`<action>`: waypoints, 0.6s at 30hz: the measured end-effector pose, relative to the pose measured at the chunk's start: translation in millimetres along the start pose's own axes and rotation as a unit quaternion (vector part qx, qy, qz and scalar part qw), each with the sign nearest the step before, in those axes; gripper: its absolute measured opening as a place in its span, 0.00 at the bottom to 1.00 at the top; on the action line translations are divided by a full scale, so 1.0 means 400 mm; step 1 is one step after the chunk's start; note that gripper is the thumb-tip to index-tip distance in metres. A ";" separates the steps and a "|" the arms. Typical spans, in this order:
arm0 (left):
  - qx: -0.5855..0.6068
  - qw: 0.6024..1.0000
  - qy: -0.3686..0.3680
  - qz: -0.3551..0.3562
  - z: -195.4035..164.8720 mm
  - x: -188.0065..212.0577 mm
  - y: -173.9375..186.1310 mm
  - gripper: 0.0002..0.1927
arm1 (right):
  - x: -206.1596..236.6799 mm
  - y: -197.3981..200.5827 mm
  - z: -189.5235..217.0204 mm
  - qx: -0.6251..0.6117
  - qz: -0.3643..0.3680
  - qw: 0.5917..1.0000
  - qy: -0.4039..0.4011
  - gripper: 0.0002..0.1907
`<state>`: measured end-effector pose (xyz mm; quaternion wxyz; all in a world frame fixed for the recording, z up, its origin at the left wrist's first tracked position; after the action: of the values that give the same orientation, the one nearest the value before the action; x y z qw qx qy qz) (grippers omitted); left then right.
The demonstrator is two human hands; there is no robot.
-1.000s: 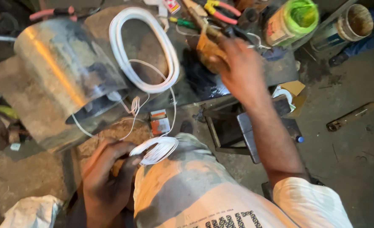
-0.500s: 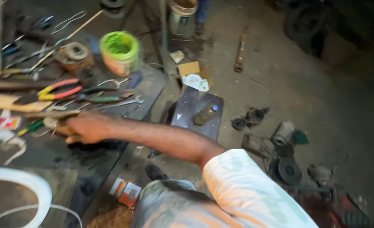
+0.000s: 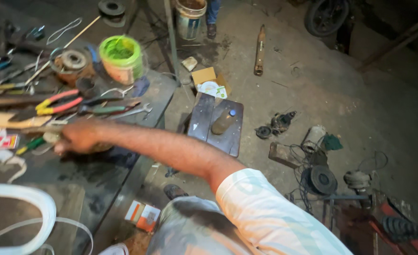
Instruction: The person is assembling electrical components, including a metal cylinder, white wires, and a white plastic strip. They use pliers to cut and manipulate the wires, and a screwdriver to adjust connections. The person also handles a white plastic strip, possibly for insulation or labeling.
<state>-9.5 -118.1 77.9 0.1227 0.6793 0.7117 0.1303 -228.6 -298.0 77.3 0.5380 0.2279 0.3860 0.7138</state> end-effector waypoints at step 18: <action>0.216 0.961 0.067 0.160 0.043 0.009 0.240 0.08 | 0.179 0.018 0.547 -0.078 0.173 0.937 0.293 0.10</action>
<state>86.2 -109.9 95.7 -0.0974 0.7843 0.6116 0.0371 -93.4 -164.3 207.5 0.2855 0.0289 0.4244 0.8588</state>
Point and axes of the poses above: each hand's wrist, its own x-axis away from the middle knuckle, its own y-axis out of the back of the hand, z = x × y, the point moved 2 cm from there along -x, towards the middle knuckle, and after that the axes turned 11 degrees about y, right-handed, at the moved point
